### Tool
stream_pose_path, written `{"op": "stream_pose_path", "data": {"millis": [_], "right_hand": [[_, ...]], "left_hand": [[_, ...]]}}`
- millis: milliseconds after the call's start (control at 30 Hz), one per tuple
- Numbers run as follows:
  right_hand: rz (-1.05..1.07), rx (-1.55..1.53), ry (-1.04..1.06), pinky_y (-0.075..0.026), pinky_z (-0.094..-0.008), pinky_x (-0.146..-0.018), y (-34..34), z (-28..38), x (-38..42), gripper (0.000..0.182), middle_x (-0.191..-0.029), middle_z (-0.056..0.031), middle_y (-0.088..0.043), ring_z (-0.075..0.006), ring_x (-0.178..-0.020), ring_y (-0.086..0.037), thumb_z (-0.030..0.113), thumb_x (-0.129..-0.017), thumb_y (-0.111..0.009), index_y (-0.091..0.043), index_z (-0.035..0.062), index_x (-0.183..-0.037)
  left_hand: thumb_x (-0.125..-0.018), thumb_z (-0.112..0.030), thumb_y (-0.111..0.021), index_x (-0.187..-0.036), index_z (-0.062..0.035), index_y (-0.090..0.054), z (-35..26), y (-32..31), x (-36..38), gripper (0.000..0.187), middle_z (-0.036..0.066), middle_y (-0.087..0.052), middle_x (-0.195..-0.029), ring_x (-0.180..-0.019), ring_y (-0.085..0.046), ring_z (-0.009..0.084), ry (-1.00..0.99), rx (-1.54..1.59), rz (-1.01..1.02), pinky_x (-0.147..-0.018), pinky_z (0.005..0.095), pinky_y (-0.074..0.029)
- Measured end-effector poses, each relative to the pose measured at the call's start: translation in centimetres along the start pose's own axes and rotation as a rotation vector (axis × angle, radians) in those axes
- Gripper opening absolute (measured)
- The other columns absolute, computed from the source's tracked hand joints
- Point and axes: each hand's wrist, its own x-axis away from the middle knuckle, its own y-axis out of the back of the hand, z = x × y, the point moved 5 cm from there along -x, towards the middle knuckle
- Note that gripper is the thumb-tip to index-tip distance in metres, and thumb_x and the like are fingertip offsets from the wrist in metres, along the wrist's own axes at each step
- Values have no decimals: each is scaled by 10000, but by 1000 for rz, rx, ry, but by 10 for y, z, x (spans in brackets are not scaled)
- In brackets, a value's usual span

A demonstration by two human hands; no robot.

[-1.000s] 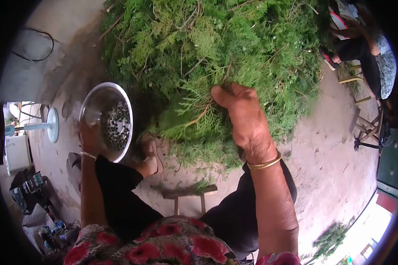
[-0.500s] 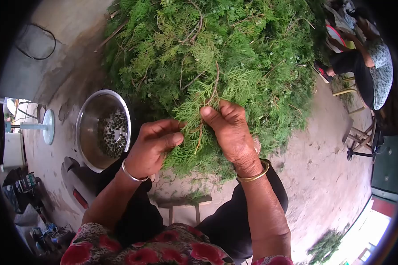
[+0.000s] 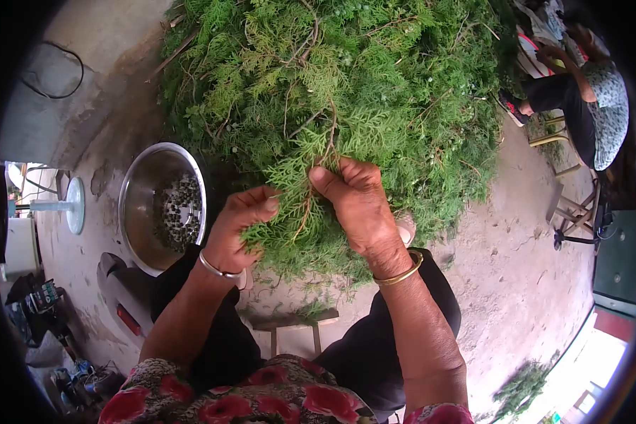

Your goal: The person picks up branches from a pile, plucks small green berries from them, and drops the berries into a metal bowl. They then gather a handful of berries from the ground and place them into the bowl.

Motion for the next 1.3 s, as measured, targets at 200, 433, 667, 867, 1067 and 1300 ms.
{"op": "stream_pose_path", "data": {"millis": [200,433,667,867,1067,1300], "right_hand": [[-54,105,110,-360,-219,-537,4,-15,2,209,-615,89,-519,-18,-587,-400,63,-856,-623,-587,51,-651],[-104,208,126,-327,-244,-474,25,6,4,234,-561,66,-467,-31,-542,-358,72,-854,-621,-554,40,-632],[16,500,183,-340,-263,-473,9,0,8,208,-532,15,-414,-43,-550,-348,50,-840,-615,-517,-29,-674],[-16,369,112,-369,-257,-526,4,11,10,132,-569,14,-457,-39,-580,-388,89,-864,-578,-626,-27,-823],[37,308,-233,-420,-262,-588,-2,-8,10,336,-757,-19,-599,-61,-668,-481,244,-910,-569,-617,-31,-1096],[0,36,-374,-539,-344,-789,14,0,2,458,-925,-213,-648,-241,-890,-652,352,-902,-561,-571,-94,-1005]], "left_hand": [[-790,-40,-670,-892,41,-633,-9,45,-15,135,62,-614,-739,-588,-537,102,-179,-281,-266,-524,217,-420],[-814,-50,-626,-880,12,-604,-57,112,8,93,123,-621,-750,-570,-570,157,-180,-148,-569,-442,214,-437],[-822,-148,-625,-859,27,-601,-136,276,80,180,124,-609,-796,-707,-595,207,-496,-1406,-688,-616,288,-494],[-839,-217,-640,-1054,46,-568,-115,138,84,347,147,-609,-973,-775,-614,230,-599,-1524,-973,-751,362,-516],[-786,-54,-674,-1285,3,-468,-15,-30,51,542,165,-546,-1237,-1109,-548,231,-708,-1247,-223,-934,325,-442],[-689,51,-628,-1016,-8,-599,23,16,19,334,131,-638,-881,-677,-594,234,-583,-1170,-204,-681,257,-472]]}}
